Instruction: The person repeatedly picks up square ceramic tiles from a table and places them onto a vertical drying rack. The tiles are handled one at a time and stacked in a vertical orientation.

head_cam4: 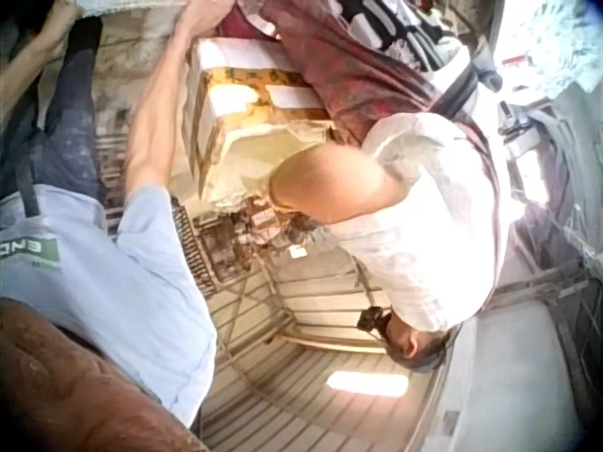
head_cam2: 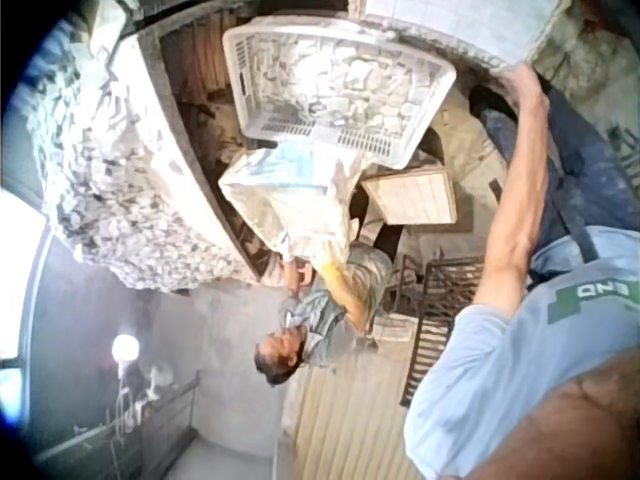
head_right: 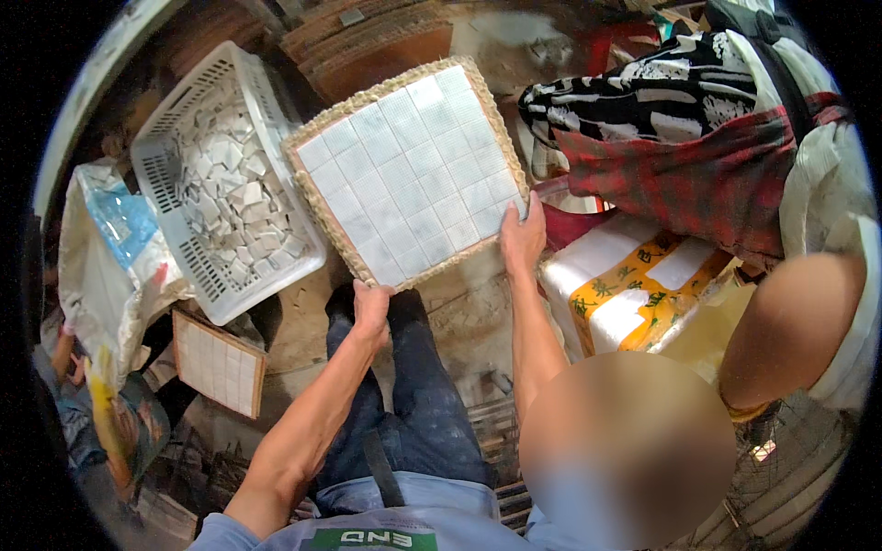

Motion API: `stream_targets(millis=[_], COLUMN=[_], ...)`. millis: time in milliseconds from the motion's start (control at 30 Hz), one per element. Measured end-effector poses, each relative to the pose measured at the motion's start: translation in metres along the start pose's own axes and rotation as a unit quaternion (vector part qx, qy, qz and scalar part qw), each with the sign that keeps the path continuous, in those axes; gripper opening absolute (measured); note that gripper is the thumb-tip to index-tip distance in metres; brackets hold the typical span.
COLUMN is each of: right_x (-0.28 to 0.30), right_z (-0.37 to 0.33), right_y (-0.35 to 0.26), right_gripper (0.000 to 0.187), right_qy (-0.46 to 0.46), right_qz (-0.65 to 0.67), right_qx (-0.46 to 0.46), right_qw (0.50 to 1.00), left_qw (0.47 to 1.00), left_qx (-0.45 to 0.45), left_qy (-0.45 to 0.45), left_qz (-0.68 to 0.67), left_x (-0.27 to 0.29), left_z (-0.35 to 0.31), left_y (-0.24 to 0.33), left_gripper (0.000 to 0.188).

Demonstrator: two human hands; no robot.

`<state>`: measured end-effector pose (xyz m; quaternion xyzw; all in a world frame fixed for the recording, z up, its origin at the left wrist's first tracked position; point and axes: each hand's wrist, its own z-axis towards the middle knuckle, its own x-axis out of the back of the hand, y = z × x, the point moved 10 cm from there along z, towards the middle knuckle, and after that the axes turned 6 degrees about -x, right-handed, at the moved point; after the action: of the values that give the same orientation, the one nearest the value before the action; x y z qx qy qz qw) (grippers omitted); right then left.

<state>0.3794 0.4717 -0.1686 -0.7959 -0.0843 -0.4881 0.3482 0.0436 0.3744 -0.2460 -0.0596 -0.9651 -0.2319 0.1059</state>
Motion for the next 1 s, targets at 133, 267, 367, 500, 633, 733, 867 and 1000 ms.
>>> stream_targets(millis=[133, 267, 367, 500, 633, 733, 867, 1000], right_x=[0.005, 0.015, 0.034, 0.058, 0.045, 0.016, 0.003, 0.004], right_z=[-0.014, -0.020, -0.017, 0.005, 0.047, 0.066, 0.066, 0.056], right_y=[-0.008, -0.010, -0.020, -0.035, -0.032, 0.013, 0.010, 0.014], right_gripper=[0.049, 0.043, 0.040, 0.046, 0.054, 0.062, 0.063, 0.059], right_qy=[0.006, 0.008, 0.043, 0.001, -0.110, -0.165, -0.175, -0.144], right_qz=[0.021, 0.043, 0.039, -0.107, -0.119, 0.097, 0.169, 0.217], right_qx=[0.021, -0.002, -0.008, -0.075, -0.058, -0.120, -0.110, -0.134], right_qw=[1.000, 0.999, 0.998, 0.991, 0.985, 0.974, 0.964, 0.956], left_qw=[1.000, 0.995, 0.998, 0.990, 0.976, 0.944, 0.920, 0.914], left_qx=[0.014, 0.054, 0.020, 0.018, -0.032, -0.022, -0.015, -0.060], left_qy=[-0.013, 0.032, 0.053, 0.061, -0.012, -0.039, -0.032, 0.007], left_qz=[0.006, -0.082, 0.005, -0.124, -0.217, -0.326, -0.390, -0.400], left_x=[0.002, 0.013, 0.028, 0.045, 0.038, 0.027, 0.029, 0.046], left_z=[0.005, -0.027, -0.044, -0.061, -0.048, -0.040, -0.046, -0.051], left_y=[-0.006, 0.013, 0.042, 0.047, 0.044, 0.040, 0.054, 0.065], left_gripper=[0.062, 0.050, 0.037, 0.032, 0.022, 0.027, 0.038, 0.044])
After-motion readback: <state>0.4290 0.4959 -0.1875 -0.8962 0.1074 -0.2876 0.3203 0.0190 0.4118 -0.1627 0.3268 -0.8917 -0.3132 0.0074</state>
